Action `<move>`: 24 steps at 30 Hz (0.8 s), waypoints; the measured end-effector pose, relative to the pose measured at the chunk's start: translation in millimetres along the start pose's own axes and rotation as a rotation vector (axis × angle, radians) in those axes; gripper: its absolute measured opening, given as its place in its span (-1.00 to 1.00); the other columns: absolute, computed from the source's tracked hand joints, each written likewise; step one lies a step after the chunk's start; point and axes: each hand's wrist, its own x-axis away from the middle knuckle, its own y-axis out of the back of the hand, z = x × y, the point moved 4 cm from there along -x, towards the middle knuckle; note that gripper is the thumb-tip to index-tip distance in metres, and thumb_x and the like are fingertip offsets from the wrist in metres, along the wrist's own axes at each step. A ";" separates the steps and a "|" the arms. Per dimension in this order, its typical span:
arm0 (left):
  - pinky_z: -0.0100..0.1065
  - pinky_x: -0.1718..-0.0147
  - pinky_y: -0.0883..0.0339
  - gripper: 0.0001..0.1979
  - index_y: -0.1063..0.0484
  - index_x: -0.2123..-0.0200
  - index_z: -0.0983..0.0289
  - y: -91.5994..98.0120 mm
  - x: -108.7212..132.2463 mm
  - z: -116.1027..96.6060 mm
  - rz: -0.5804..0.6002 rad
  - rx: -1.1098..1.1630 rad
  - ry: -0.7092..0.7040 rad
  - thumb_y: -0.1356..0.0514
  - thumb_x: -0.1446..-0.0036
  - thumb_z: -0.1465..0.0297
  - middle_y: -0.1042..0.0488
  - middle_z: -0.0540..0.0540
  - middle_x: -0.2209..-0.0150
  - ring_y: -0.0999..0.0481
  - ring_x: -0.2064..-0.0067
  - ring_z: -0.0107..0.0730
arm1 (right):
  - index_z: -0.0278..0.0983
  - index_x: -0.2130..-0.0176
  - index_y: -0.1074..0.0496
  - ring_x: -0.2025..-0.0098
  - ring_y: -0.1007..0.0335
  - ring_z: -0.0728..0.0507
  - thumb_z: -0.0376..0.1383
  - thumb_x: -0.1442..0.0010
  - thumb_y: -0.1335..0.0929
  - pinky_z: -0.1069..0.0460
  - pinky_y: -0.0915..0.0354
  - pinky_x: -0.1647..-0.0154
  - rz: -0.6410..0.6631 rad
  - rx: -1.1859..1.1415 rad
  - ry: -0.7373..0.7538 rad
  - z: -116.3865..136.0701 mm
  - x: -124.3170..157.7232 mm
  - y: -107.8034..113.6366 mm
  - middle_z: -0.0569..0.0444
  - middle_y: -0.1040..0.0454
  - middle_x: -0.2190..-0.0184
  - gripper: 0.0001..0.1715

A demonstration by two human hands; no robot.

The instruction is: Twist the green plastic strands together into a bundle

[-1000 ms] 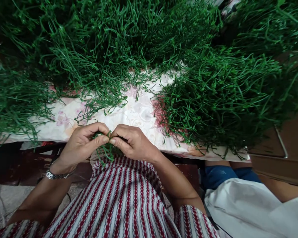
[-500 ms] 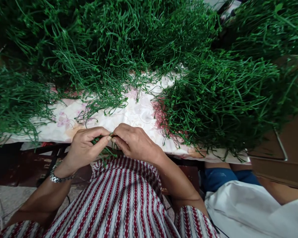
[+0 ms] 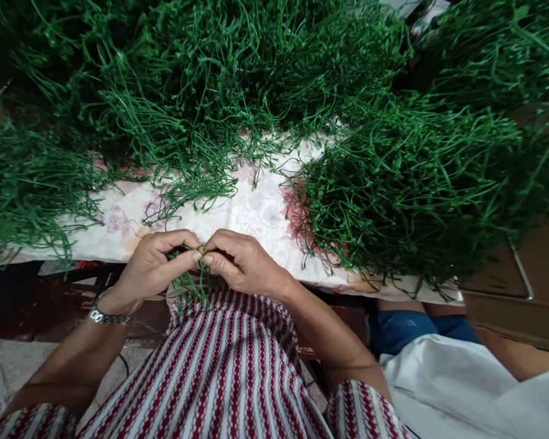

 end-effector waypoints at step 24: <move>-0.49 0.53 -0.01 -0.88 -0.21 0.53 0.30 -6.7 4.9 -7.6 0.263 0.158 -0.003 -0.04 -0.03 0.52 -0.16 -0.10 0.60 -0.10 0.53 -0.59 | -0.40 0.47 -0.32 0.49 -0.14 0.08 -0.33 -0.14 -0.35 0.16 -0.10 0.43 0.179 -0.378 0.065 3.2 -1.4 -1.9 0.13 -0.24 0.53 -0.79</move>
